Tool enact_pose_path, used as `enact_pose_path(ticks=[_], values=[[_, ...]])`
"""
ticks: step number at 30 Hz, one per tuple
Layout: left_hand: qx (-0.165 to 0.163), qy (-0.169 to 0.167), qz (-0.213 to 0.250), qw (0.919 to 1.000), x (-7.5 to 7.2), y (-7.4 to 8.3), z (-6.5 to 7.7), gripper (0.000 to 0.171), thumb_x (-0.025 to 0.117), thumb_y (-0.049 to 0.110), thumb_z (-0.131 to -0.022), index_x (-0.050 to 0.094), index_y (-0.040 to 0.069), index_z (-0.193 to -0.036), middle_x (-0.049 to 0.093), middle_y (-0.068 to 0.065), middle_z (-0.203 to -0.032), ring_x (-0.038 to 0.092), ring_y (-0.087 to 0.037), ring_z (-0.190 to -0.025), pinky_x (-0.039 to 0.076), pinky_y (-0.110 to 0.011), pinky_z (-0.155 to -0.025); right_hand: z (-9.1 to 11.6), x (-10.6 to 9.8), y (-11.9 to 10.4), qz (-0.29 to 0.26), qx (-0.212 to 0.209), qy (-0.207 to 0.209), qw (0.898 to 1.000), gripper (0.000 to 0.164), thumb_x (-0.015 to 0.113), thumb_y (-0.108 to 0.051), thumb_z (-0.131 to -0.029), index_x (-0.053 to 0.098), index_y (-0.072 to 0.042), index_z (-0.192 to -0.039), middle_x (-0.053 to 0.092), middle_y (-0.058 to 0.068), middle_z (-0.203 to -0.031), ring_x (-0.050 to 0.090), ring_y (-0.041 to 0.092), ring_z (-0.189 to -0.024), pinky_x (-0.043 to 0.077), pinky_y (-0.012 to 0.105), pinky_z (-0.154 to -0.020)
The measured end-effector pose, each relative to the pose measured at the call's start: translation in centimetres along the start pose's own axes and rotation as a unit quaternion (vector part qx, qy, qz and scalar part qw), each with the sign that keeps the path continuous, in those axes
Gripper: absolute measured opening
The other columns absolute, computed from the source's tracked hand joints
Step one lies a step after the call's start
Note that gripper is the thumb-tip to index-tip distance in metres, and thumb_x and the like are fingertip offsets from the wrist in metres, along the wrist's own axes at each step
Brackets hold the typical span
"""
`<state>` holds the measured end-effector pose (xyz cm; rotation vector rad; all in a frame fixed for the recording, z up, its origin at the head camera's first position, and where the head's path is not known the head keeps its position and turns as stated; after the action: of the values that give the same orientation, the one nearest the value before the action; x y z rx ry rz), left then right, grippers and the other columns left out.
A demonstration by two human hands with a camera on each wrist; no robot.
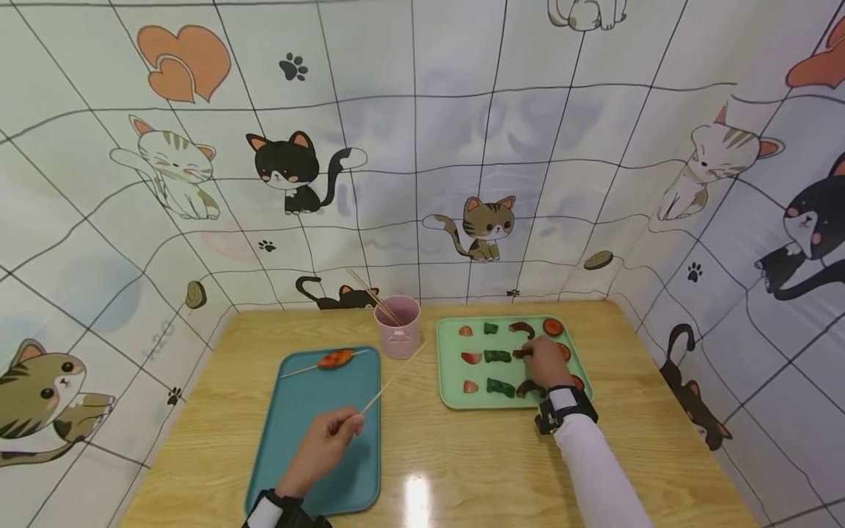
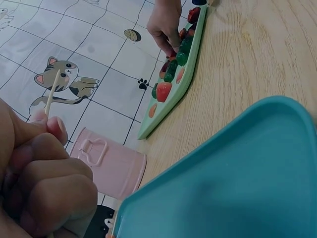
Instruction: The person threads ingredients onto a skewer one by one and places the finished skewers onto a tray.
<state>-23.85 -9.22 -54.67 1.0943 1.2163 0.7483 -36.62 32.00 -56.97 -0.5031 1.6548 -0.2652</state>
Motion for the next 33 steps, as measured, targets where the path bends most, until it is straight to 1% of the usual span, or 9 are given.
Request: enact_pose_path(ticks=[5,14,17,20,24,26,28,30,33], values=[[0.005,0.001,0.008,1.0,0.2,-0.1,0.1,0.032,0.058,0.024,-0.105,0.063,0.006,-0.079,0.039,0.004,-0.062,0.028,-0.002,-0.048,0.027,-0.021,-0.05,0.2,-0.5,0.2,-0.007,0.014,0.015,1.0,0.019,0.068,-0.004,-0.094,0.073,0.005,-0.109,0.073,0.024,-0.104,0.069,0.039,-0.091,0.053,0.053,-0.078],[-0.003,-0.005,-0.003,1.0,0.3,-0.2,0.2,0.037,0.057,0.029,-0.105,0.064,0.002,-0.081,0.04,0.004,-0.063,0.028,-0.002,-0.05,0.028,-0.02,-0.051,0.7,-1.2,0.3,-0.056,0.047,0.039,0.997,0.02,0.069,-0.012,-0.097,0.069,0.0,-0.114,0.073,0.024,-0.108,0.07,0.041,-0.097,0.054,0.054,-0.082],[-0.005,-0.008,-0.008,0.9999,0.3,-0.2,0.2,0.038,0.057,0.032,-0.105,0.064,0.002,-0.082,0.04,0.004,-0.063,0.028,-0.002,-0.05,0.028,-0.021,-0.051,1.1,-1.8,-0.2,-0.095,0.055,0.058,0.992,0.027,0.069,-0.019,-0.1,0.069,-0.001,-0.12,0.073,0.024,-0.113,0.07,0.041,-0.102,0.055,0.054,-0.084],[-0.003,-0.009,-0.007,0.9999,0.4,0.0,0.2,0.036,0.057,0.028,-0.106,0.065,0.002,-0.083,0.039,0.003,-0.062,0.028,-0.002,-0.049,0.027,-0.021,-0.05,1.4,-2.3,-1.1,-0.161,0.061,0.067,0.983,0.035,0.068,-0.026,-0.101,0.068,-0.001,-0.126,0.072,0.024,-0.117,0.072,0.038,-0.102,0.058,0.048,-0.084],[0.001,-0.011,-0.005,0.9999,0.5,0.5,0.2,0.033,0.057,0.024,-0.106,0.065,0.004,-0.082,0.038,0.004,-0.061,0.027,-0.002,-0.049,0.027,-0.02,-0.05,1.7,-2.6,-2.5,-0.277,0.071,0.061,0.956,0.04,0.066,-0.026,-0.102,0.065,0.0,-0.131,0.07,0.025,-0.121,0.076,0.021,-0.094,0.061,0.042,-0.084],[0.0,-0.014,-0.007,0.9999,0.6,0.7,0.2,0.034,0.057,0.026,-0.106,0.065,0.005,-0.081,0.038,0.004,-0.06,0.027,-0.002,-0.048,0.027,-0.021,-0.051,1.8,-2.6,-3.1,-0.334,0.074,0.056,0.938,0.041,0.065,-0.025,-0.102,0.063,0.002,-0.134,0.07,0.023,-0.123,0.076,0.012,-0.09,0.061,0.039,-0.085],[0.001,-0.018,-0.008,0.9998,0.8,1.0,0.3,0.034,0.057,0.029,-0.105,0.065,0.007,-0.08,0.038,0.003,-0.06,0.028,-0.002,-0.048,0.028,-0.021,-0.051,2.0,-2.6,-3.8,-0.385,0.077,0.052,0.918,0.044,0.066,-0.026,-0.102,0.062,0.002,-0.136,0.071,0.015,-0.121,0.073,0.004,-0.091,0.06,0.035,-0.087],[-0.001,-0.023,-0.008,0.9997,1.0,1.2,0.5,0.034,0.058,0.032,-0.105,0.065,0.008,-0.081,0.038,0.003,-0.061,0.029,-0.002,-0.049,0.029,-0.022,-0.051,2.3,-2.4,-4.6,-0.436,0.079,0.042,0.896,0.047,0.065,-0.026,-0.102,0.059,0.003,-0.139,0.071,0.005,-0.121,0.073,0.003,-0.095,0.059,0.032,-0.091],[-0.004,-0.031,-0.004,0.9995,1.3,1.5,0.6,0.035,0.058,0.035,-0.104,0.066,0.008,-0.083,0.039,0.003,-0.062,0.03,-0.003,-0.05,0.03,-0.023,-0.052,2.8,-2.3,-6.0,-0.491,0.086,0.026,0.867,0.052,0.066,-0.029,-0.101,0.056,0.003,-0.142,0.069,-0.005,-0.119,0.072,0.008,-0.103,0.057,0.029,-0.095]])
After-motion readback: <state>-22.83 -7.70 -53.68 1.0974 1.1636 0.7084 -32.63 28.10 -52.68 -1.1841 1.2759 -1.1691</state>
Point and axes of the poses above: each hand's wrist, its own z-axis away from the middle knuckle, its own x-axis out of the palm, y = z × x, the point moved 9 cm from there along -z, towards the middle knuckle
